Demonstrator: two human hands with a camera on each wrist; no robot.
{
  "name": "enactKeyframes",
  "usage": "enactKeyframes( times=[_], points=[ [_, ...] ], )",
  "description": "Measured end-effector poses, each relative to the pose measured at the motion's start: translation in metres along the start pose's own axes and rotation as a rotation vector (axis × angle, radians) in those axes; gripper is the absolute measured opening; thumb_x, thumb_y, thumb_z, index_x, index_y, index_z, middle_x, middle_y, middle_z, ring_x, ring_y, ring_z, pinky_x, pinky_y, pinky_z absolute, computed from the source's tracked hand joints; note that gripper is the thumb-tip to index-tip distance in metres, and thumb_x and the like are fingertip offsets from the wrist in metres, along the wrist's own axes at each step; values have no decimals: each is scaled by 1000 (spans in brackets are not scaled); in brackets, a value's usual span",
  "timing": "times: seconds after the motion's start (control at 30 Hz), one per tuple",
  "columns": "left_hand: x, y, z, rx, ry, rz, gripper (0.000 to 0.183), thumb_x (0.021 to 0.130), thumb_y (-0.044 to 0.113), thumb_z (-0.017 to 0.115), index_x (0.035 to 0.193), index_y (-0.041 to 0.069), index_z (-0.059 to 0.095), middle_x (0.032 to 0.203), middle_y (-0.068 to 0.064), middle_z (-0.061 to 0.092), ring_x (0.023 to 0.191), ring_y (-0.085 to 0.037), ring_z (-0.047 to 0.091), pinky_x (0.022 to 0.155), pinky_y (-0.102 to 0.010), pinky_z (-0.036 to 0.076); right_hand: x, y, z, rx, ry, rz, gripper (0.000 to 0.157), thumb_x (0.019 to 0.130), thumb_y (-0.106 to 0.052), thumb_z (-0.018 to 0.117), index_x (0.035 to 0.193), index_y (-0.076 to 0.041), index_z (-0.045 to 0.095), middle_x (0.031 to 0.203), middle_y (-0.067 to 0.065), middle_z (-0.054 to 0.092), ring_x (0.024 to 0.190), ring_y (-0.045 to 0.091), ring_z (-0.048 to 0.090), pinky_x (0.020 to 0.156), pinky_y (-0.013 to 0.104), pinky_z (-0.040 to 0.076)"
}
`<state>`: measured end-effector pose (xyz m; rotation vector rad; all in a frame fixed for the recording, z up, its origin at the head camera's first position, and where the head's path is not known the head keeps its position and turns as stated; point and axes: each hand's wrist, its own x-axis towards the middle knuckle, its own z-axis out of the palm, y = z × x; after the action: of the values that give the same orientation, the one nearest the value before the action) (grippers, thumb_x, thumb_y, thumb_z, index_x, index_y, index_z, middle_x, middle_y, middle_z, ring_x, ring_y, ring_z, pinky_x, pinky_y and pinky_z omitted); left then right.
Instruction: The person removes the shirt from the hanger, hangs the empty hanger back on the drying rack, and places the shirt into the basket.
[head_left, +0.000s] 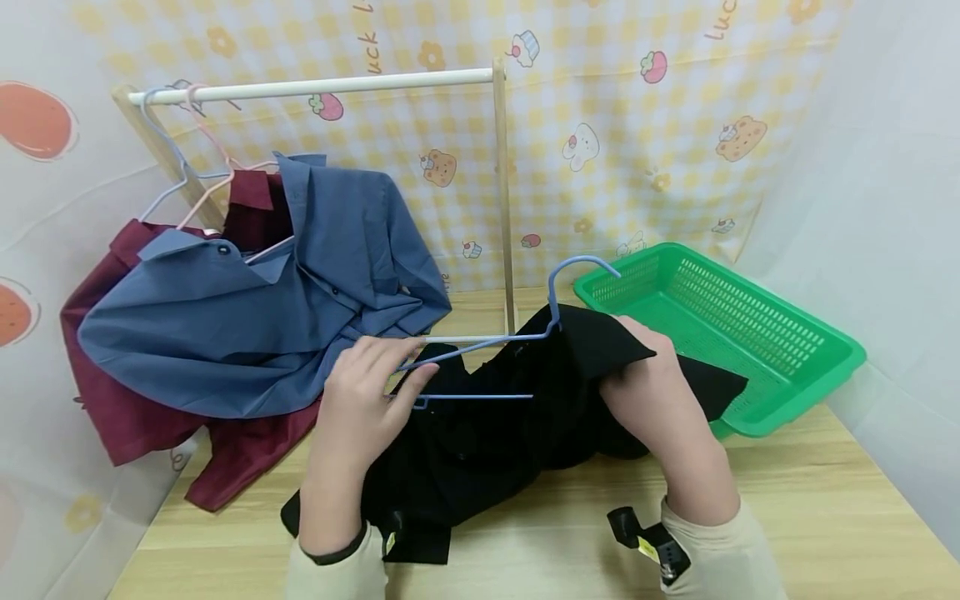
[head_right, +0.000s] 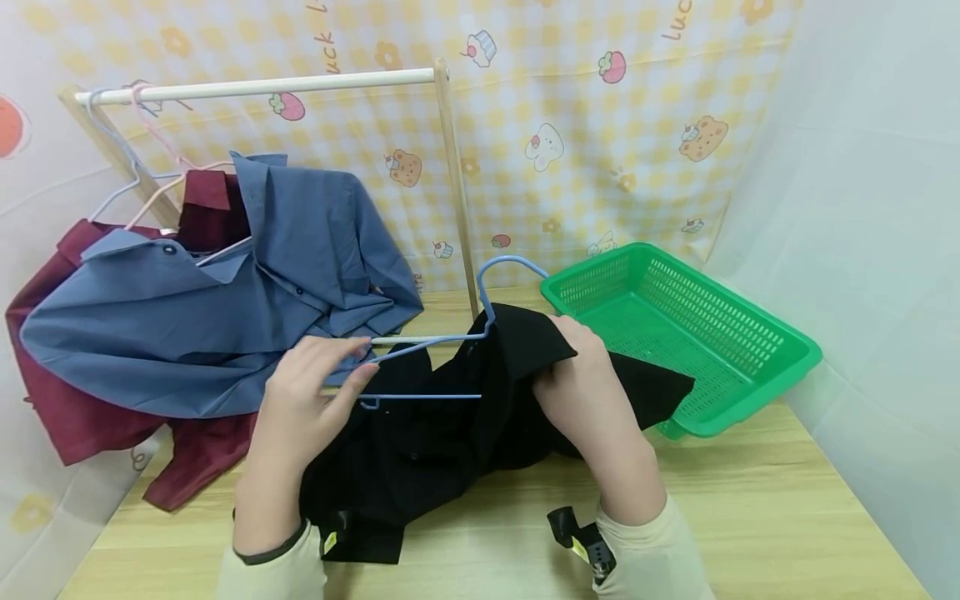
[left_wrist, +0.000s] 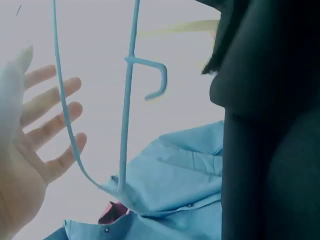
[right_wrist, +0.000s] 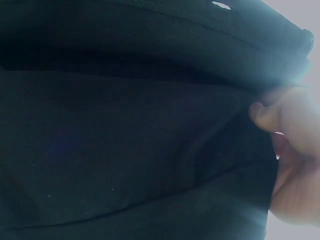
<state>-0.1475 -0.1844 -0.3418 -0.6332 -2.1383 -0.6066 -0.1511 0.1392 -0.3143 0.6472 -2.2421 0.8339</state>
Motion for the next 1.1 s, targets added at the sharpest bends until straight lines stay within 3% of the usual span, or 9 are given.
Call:
enactKeyframes(
  times=[0.13,0.3,0.67,0.9,1.1],
  points=[
    [-3,3,3,-77,-56,-11,16,95,20,81,107,9,80,75,0,67,69,-14,57,65,-30,46,-1,0,0,4,-12,-22,30,84,22,60,80,-8,57,74,3,54,71,12,45,66,31,41],
    [-7,3,5,-206,-51,-62,8,90,5,83,94,11,79,66,4,50,59,-4,39,56,-18,31,-1,0,-1,-21,-20,-46,30,84,21,61,79,-8,55,73,4,54,69,13,49,64,33,44],
    [-8,2,2,-252,-61,-78,10,89,2,83,94,10,79,68,4,56,59,-2,40,56,-17,33,-1,2,-3,-2,-40,-27,29,86,20,62,79,-8,56,75,5,59,71,14,55,66,34,48],
    [-9,-2,-4,-301,-39,-103,14,88,-3,82,92,10,79,71,3,62,59,-1,40,56,-18,34,1,4,-3,-18,-22,-110,27,86,20,63,83,-7,61,80,7,63,74,16,57,67,38,50],
    [-11,-9,-14,-332,15,-123,19,85,-10,81,90,8,79,75,-3,69,58,-3,41,54,-18,34,2,4,-5,19,-50,-24,16,98,7,67,100,-7,74,92,5,72,81,16,62,74,40,54]
  ],
)
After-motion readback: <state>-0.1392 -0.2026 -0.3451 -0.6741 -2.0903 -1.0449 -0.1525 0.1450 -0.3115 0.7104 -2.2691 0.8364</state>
